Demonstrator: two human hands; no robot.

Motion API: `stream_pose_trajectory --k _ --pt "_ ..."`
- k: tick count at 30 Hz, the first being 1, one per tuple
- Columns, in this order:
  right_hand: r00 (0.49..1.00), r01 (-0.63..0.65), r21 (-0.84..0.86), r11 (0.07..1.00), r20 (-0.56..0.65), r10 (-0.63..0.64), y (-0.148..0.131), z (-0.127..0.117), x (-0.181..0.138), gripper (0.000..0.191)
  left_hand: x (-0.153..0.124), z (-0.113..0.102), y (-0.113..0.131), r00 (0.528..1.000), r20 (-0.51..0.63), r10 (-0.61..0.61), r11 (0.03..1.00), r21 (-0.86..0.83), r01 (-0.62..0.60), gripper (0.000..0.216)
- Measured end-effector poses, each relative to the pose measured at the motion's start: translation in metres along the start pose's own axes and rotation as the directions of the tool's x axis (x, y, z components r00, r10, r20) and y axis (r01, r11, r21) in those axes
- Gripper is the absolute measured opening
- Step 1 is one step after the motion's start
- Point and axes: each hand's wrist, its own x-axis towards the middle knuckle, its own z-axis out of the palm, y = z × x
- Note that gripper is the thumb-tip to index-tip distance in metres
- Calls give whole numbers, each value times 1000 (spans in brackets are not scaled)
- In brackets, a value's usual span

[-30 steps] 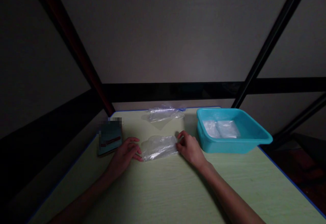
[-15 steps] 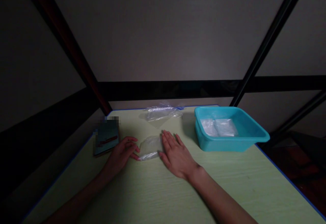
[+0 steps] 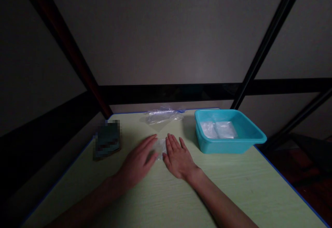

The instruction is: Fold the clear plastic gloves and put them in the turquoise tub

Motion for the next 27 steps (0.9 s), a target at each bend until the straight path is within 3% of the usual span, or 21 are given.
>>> stream_pose_trajectory --k 2,6,12,27 --pt "1000 10 -12 1000 -3 -10 1 3 0 54 6 17 16 984 145 106 992 50 -114 53" --pt "999 28 -35 999 -16 -28 4 8 0 56 10 41 23 968 245 55 989 122 -87 64" --pt "1000 9 -18 1000 -16 -9 5 10 2 54 3 34 7 976 217 26 964 252 -82 68" --pt "1000 -14 12 1000 8 14 0 0 0 55 -11 20 -25 981 191 24 953 293 -81 61"
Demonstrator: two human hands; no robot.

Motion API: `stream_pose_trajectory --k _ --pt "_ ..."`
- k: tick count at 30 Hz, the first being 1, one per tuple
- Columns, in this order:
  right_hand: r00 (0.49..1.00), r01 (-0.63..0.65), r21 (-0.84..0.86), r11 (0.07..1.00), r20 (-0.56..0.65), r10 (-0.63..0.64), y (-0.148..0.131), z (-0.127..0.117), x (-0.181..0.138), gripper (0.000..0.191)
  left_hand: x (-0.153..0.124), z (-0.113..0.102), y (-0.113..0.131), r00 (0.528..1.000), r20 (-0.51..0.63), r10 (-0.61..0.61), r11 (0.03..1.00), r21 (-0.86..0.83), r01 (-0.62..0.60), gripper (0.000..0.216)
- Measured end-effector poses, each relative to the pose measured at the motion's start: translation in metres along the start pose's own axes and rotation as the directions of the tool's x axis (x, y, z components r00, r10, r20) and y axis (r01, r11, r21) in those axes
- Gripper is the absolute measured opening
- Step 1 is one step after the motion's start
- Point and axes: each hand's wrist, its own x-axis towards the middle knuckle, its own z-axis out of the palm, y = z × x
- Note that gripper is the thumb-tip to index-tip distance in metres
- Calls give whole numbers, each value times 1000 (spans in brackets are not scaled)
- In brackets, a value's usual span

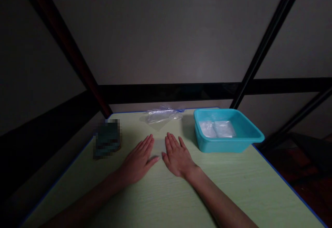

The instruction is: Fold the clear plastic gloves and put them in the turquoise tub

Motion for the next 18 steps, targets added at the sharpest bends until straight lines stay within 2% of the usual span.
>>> stream_pose_trajectory --k 6,9,13,16,18 --pt "1000 -19 34 999 -10 20 -1 0 0 54 -5 0 -10 999 -21 -31 1000 -1 31 63" --pt "999 -32 106 994 -33 36 0 -2 1 52 -9 -2 -12 1000 -10 0 1000 -28 0 70" --pt "982 -81 247 966 -145 120 4 -12 0 44 -13 -7 -15 999 -20 36 996 -80 -38 72" --pt "963 -120 358 926 -184 196 9 -21 -6 36 -10 -7 -24 994 -108 -23 994 -106 11 68" --pt "975 -112 455 883 -120 185 12 -26 -12 29 -6 -6 -33 977 -194 -90 991 -112 69 62"
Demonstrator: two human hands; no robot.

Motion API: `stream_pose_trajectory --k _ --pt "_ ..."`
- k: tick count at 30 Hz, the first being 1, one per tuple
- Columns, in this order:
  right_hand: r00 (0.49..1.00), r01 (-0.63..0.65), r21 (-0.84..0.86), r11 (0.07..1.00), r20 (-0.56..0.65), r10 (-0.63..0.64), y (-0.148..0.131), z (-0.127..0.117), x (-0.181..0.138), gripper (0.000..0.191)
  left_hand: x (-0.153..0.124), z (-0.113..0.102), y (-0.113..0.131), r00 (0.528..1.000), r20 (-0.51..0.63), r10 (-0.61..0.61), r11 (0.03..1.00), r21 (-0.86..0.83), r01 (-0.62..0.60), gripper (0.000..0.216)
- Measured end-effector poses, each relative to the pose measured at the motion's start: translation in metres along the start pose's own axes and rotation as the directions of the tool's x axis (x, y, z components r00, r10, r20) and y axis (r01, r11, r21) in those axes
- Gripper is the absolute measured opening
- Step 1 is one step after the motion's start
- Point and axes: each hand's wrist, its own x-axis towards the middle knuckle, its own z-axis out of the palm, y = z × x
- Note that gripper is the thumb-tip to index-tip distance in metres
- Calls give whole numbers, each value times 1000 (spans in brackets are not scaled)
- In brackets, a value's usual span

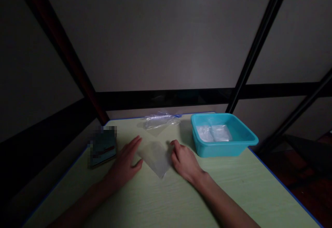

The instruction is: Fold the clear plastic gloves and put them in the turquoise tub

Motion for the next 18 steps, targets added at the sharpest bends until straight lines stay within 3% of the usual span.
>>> stream_pose_trajectory --k 3,5,8,11,14,18 --pt "962 66 219 974 246 -120 2 -7 -7 20 6 1 -12 991 -107 -78 997 -7 78 52" --pt "922 143 251 957 317 -220 3 -11 -9 15 7 -1 -12 983 -148 -105 994 -25 102 46" --pt "897 351 41 936 272 -348 3 -18 -10 7 2 -5 4 982 -170 -77 996 -61 68 32" --pt "833 525 -164 835 300 -465 1 -25 -10 11 -7 -9 29 993 -119 19 998 -57 -25 26" --pt "807 581 -319 748 340 -482 -2 -26 -11 13 -13 -11 48 998 -9 58 996 -65 -58 29" --pt "821 571 -405 714 298 -487 -3 -17 -12 16 -14 -13 53 997 61 40 996 -85 -35 29"
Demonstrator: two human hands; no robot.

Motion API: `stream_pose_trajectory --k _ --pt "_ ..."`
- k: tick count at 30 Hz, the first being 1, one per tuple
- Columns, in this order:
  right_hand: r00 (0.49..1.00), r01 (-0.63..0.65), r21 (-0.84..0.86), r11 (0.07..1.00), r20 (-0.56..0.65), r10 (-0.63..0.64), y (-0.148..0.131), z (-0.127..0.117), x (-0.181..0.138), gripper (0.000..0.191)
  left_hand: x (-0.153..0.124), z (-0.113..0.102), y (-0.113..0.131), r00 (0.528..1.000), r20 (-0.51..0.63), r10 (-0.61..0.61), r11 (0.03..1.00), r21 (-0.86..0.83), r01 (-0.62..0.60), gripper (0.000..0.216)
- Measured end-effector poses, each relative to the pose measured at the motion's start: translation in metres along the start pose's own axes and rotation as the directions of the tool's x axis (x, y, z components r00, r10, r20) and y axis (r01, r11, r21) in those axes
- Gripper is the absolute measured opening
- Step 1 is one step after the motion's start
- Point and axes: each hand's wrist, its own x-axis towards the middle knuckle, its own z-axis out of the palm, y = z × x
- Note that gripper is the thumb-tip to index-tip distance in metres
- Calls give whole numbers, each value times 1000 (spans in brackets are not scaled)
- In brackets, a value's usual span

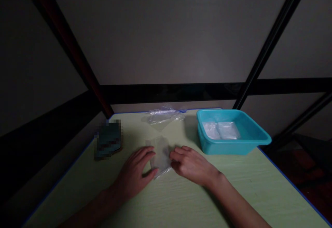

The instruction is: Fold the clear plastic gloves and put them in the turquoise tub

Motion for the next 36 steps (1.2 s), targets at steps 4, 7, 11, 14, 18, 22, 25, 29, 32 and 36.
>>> stream_pose_trajectory --k 4,7,11,14,18,22,25,29,32,36 --pt "999 42 48 998 -27 -40 -2 7 0 20 1 -1 -3 1000 20 17 999 -29 -16 29" --pt "994 105 119 987 -23 -104 -2 5 0 20 1 -1 -4 999 28 46 996 -82 -43 31" --pt "997 60 238 969 40 -72 -2 -2 0 20 1 -1 -5 998 33 45 980 -196 -38 30" --pt "995 -53 288 956 91 28 -1 -3 1 18 2 -2 -8 999 47 -4 961 -274 17 27" --pt "984 -172 393 903 33 174 1 0 5 12 4 -5 -12 996 86 -38 924 -377 68 35" --pt "951 -266 541 798 11 309 5 4 13 8 7 -3 -14 987 70 -147 878 -451 163 39" --pt "933 -277 621 733 -10 360 12 7 24 7 11 3 -15 959 69 -275 813 -515 270 38" --pt "906 -324 687 651 29 421 23 13 41 7 16 11 -16 920 83 -383 707 -615 350 41" --pt "884 -371 687 625 53 465 29 21 52 8 19 16 -17 893 60 -446 665 -645 376 46" --pt "843 -430 679 595 67 533 33 31 60 7 23 19 -19 856 49 -515 643 -638 423 58"
